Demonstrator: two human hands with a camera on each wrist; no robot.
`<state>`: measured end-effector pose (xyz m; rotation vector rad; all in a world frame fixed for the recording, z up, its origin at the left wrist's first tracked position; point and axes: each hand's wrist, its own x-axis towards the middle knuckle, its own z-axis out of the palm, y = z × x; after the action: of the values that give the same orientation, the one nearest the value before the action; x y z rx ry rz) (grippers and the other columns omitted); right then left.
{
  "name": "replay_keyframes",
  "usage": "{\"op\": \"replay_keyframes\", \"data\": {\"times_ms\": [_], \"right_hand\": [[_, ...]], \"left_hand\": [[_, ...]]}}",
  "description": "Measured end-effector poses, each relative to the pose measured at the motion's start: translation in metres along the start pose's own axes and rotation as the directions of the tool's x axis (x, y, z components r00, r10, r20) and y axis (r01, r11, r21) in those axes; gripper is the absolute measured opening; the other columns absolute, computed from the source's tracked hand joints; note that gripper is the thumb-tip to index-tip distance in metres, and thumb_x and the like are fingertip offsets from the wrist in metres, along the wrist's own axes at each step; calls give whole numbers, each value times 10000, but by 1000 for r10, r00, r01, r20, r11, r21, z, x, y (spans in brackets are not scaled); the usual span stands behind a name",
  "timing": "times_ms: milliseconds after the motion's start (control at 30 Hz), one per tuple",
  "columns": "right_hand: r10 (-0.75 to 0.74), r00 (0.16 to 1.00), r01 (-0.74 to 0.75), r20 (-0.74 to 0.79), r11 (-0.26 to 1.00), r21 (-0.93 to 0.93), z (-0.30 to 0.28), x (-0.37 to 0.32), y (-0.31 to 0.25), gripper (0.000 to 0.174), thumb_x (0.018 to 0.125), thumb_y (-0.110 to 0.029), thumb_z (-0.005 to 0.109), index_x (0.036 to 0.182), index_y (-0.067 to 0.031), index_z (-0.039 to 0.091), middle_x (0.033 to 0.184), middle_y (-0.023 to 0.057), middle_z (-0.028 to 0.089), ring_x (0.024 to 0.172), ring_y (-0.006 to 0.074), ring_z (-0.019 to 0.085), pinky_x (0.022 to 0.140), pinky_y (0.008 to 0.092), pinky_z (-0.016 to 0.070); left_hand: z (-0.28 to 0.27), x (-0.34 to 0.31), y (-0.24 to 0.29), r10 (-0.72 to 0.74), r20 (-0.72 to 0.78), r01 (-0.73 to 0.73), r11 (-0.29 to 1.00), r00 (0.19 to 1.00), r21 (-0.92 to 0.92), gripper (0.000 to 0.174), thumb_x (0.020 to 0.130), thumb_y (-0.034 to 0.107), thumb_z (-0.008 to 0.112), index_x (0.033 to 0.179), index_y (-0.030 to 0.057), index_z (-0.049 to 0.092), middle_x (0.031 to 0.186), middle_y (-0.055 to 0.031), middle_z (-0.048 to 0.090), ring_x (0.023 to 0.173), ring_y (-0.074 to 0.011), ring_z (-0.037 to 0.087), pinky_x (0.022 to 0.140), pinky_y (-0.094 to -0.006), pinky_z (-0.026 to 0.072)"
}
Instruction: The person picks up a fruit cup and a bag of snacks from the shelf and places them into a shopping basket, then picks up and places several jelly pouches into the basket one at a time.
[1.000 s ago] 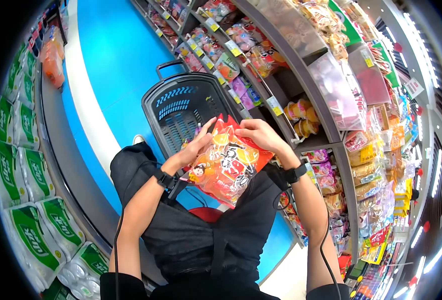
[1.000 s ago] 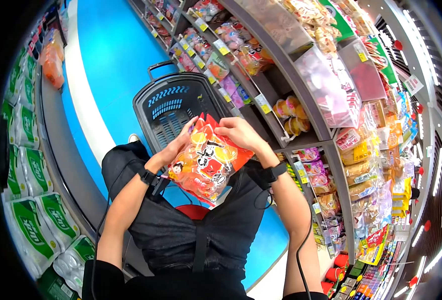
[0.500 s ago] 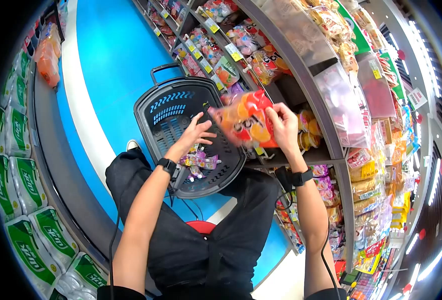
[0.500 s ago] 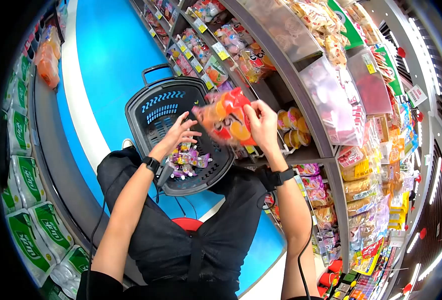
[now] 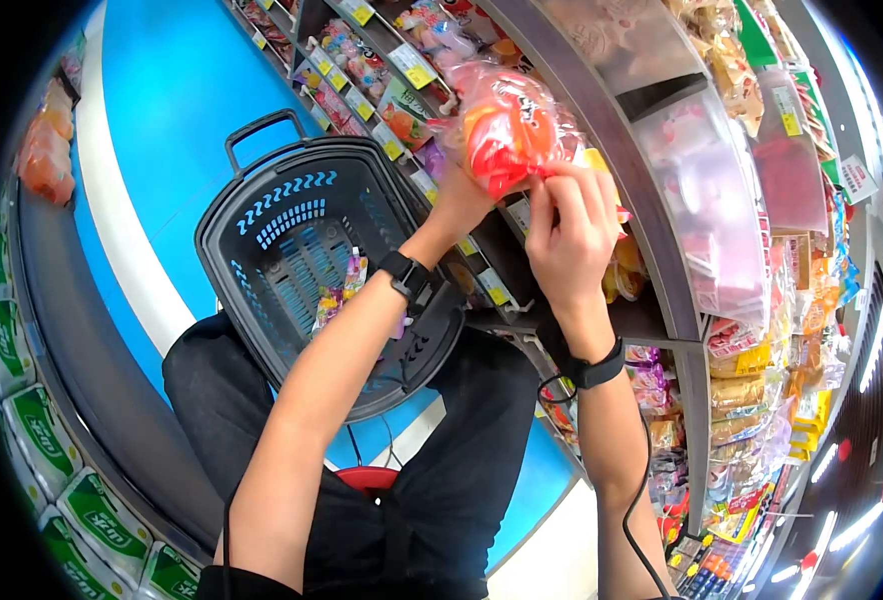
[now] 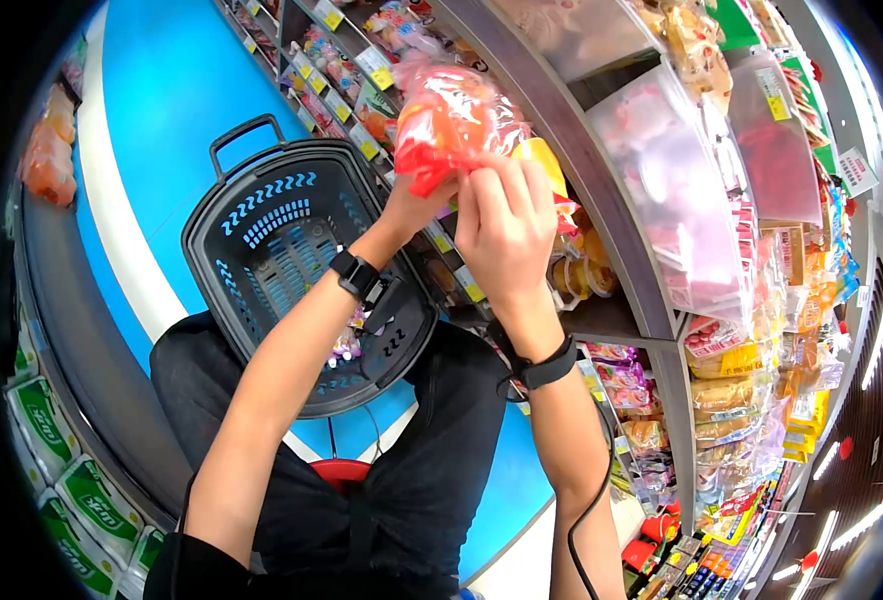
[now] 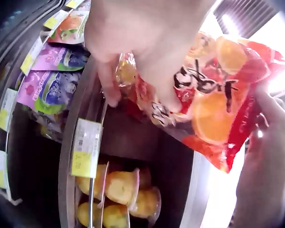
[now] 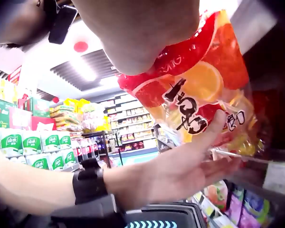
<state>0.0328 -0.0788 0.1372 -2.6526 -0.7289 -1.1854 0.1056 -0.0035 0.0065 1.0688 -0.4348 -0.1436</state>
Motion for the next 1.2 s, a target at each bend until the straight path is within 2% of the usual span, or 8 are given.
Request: {"op": "replay_keyframes", "data": {"times_ms": [67, 133, 267, 300, 400, 567, 867, 1200], "right_hand": [[109, 994, -109, 25, 994, -10, 6, -27, 11, 130, 777, 24, 711, 807, 7, 586, 910, 131, 635, 792, 320, 581, 713, 395, 481], [210, 977, -210, -35, 978, 13, 11, -48, 16, 100, 824, 17, 697, 817, 12, 597, 927, 122, 645, 784, 271, 588, 654, 342, 479], [441, 885, -441, -148, 897, 31, 8, -62, 12, 97, 890, -20, 675, 849, 35, 606, 964, 130, 656, 753, 214, 601, 647, 297, 497], [469, 868, -472, -164, 881, 22, 7, -63, 14, 101, 896, -26, 673, 854, 37, 606, 973, 138, 662, 784, 212, 619, 669, 302, 505], [465, 863, -463, -199, 884, 55, 10, -61, 24, 89, 846, 3, 687, 834, 18, 600, 933, 150, 660, 837, 319, 600, 752, 388, 494], [415, 890, -420, -190, 908, 18, 12, -54, 38, 123, 895, -63, 684, 847, 15, 602, 914, 138, 671, 802, 270, 624, 667, 345, 512], [444, 882, -460, -157, 884, -82, 22, -57, 43, 177, 839, -90, 708, 952, -10, 597, 1073, 146, 648, 980, 350, 585, 915, 474, 438], [749, 659, -715, -73, 654, 247, 23, -94, -17, 542, 812, -116, 712, 1278, 14, 467, 1420, 272, 424, 1282, 431, 449, 1074, 470, 375]], "left_hand": [[-7, 4, -26, 375, -132, -275, 838, 917, 472, 606, 810, 160, 791, 1315, 16, 488, 1289, -190, 534, 1157, -350, 562, 888, -391, 507], [-9, -1, -38, 438, -255, -72, 605, 862, 793, 717, 766, 185, 830, 1341, -4, 446, 1304, -230, 504, 1169, -383, 543, 914, -410, 498], [0, -2, -15, 41, -355, 153, 853, 934, 500, 1299, 630, 158, 915, 1518, 31, -24, 1372, -320, 300, 1223, -486, 436, 980, -499, 456], [6, -2, -1, -53, -375, 219, 883, 926, 416, 1282, 594, 139, 926, 1532, 45, 57, 1414, -302, 255, 1270, -470, 390, 1035, -502, 417], [14, 2, 19, 496, -118, -149, 465, 861, 872, 1222, 586, 131, 919, 1538, 101, 153, 1445, -267, 260, 1292, -447, 381, 1074, -497, 387], [-2, 49, 52, 532, 481, -708, 402, 697, 581, 827, 683, 79, 820, 1420, 114, 445, 1488, -120, 414, 1255, -355, 516, 1049, -424, 451], [-16, 71, 40, 458, 668, -793, 157, 586, 588, 435, 693, 42, 698, 1121, 46, 622, 1228, -116, 618, 1183, -319, 564, 974, -401, 506], [-8, 126, 13, 123, 380, -375, 591, 917, 714, 255, 880, 144, 632, 1075, -18, 653, 927, -149, 667, 800, -240, 654, 677, -347, 514]]}}
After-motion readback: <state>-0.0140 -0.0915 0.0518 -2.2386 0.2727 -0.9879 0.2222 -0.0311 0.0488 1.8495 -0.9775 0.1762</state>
